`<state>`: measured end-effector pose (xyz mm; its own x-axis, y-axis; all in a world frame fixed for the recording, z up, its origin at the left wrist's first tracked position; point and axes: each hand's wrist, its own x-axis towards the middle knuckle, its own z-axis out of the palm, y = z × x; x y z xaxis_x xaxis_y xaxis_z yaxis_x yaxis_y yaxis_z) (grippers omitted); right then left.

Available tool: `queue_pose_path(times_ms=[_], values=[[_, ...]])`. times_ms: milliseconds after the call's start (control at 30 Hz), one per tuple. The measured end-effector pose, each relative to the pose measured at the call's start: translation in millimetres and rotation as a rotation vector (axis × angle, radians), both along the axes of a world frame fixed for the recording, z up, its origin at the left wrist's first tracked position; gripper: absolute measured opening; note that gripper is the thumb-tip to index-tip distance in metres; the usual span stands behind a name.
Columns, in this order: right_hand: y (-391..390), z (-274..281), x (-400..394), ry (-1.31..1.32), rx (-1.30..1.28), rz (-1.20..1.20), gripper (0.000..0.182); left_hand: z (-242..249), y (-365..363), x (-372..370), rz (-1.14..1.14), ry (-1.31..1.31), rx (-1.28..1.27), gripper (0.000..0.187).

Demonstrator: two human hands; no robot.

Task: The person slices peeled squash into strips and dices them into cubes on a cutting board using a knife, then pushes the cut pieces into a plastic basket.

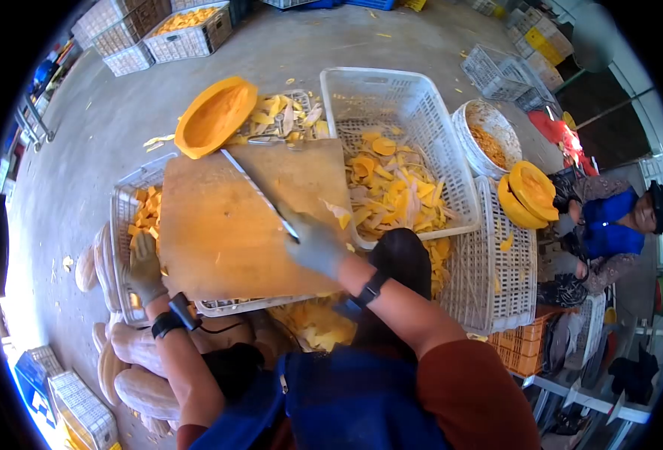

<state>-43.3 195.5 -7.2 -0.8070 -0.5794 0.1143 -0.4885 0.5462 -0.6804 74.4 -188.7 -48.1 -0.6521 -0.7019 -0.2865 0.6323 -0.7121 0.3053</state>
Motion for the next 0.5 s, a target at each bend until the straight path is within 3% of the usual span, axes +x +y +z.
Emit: queue_pose_path(times_ms=[33, 67, 100, 133, 167, 233, 267, 433, 500], values=[[14.6, -4.0, 4.8, 0.06, 0.114, -0.05, 0.056, 0.0, 8.1, -17.6, -0.148, -0.204, -0.076, 0.074], [22.0, -27.0, 10.7, 0.231, 0.213, -0.062, 0.057, 6.4, 26.6, -45.8, -0.162, -0.397, -0.51, 0.056], [29.2, -34.7, 14.7, 0.228, 0.252, -0.087, 0.059, 11.4, 44.7, -75.6, -0.098, -0.627, -0.91, 0.039], [36.4, -42.2, 18.3, 0.224, 0.292, -0.111, 0.06, 1.6, 48.9, -102.6, -0.068, -0.647, -1.19, 0.042], [35.4, -34.0, 19.1, 0.036, 0.267, -0.114, 0.061, 22.1, 64.8, -117.9, -0.079, -0.783, -1.492, 0.046], [38.5, -33.0, 14.7, -0.048, 0.268, -0.077, 0.062, 34.1, 77.9, -153.9, 0.026, -0.926, -2.01, 0.058], [39.0, -34.2, 11.7, -0.087, 0.273, -0.063, 0.062, 36.3, 84.0, -168.1, 0.008, -0.976, -2.114, 0.057], [38.1, -47.0, 5.4, 0.205, 0.241, -0.051, 0.061, 15.6, 88.8, -234.1, -0.036, -1.203, -2.519, 0.057], [37.1, -40.4, 6.6, 0.159, 0.253, -0.062, 0.06, -0.1, 85.4, -250.9, -0.051, -1.299, -2.541, 0.037]])
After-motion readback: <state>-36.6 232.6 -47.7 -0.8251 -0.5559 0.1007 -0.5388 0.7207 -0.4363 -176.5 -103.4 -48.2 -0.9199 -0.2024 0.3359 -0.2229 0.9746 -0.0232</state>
